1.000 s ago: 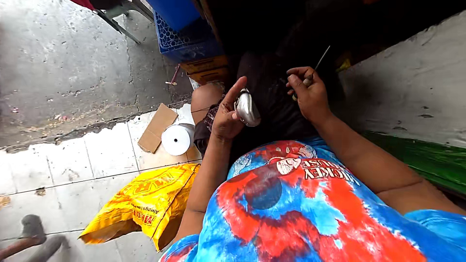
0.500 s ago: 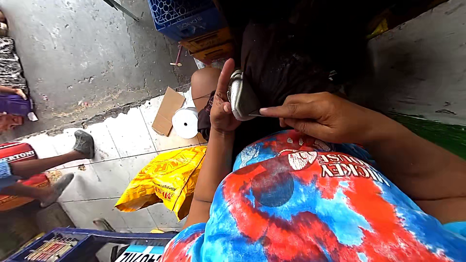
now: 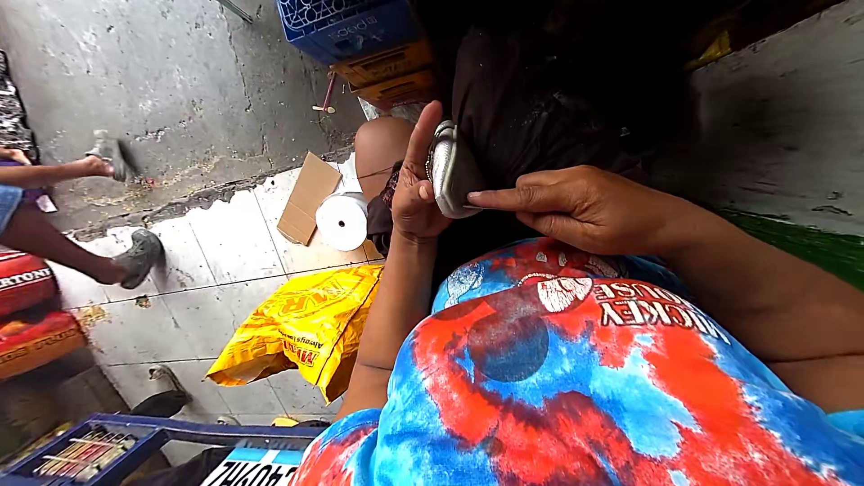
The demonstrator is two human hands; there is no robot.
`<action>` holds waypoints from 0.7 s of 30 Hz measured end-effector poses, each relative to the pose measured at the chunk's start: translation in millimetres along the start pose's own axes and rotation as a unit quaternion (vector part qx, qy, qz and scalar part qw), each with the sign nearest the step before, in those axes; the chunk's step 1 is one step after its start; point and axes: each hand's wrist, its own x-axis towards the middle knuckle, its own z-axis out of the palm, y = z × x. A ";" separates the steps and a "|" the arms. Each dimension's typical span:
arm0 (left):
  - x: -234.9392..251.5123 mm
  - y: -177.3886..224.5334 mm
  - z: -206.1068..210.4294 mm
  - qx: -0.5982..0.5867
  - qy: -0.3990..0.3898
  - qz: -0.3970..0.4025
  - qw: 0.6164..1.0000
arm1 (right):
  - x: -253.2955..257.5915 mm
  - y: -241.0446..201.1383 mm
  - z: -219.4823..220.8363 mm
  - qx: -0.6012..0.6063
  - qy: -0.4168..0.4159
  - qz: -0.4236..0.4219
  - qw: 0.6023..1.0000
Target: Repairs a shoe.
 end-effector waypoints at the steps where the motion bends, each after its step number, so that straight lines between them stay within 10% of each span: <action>1: -0.2 -0.2 -0.1 -0.001 0.000 0.000 1.000 | 0.2 0.0 -0.1 0.003 0.000 0.000 1.000; 12: 5.0 -2.7 2.7 -0.019 -0.013 -0.014 1.000 | -7.9 -34.4 -13.3 -0.121 0.006 0.050 0.991; 21: 11.1 -7.9 32.2 0.045 0.021 -0.074 0.996 | -20.8 -98.8 -24.6 -0.423 -0.020 0.113 0.899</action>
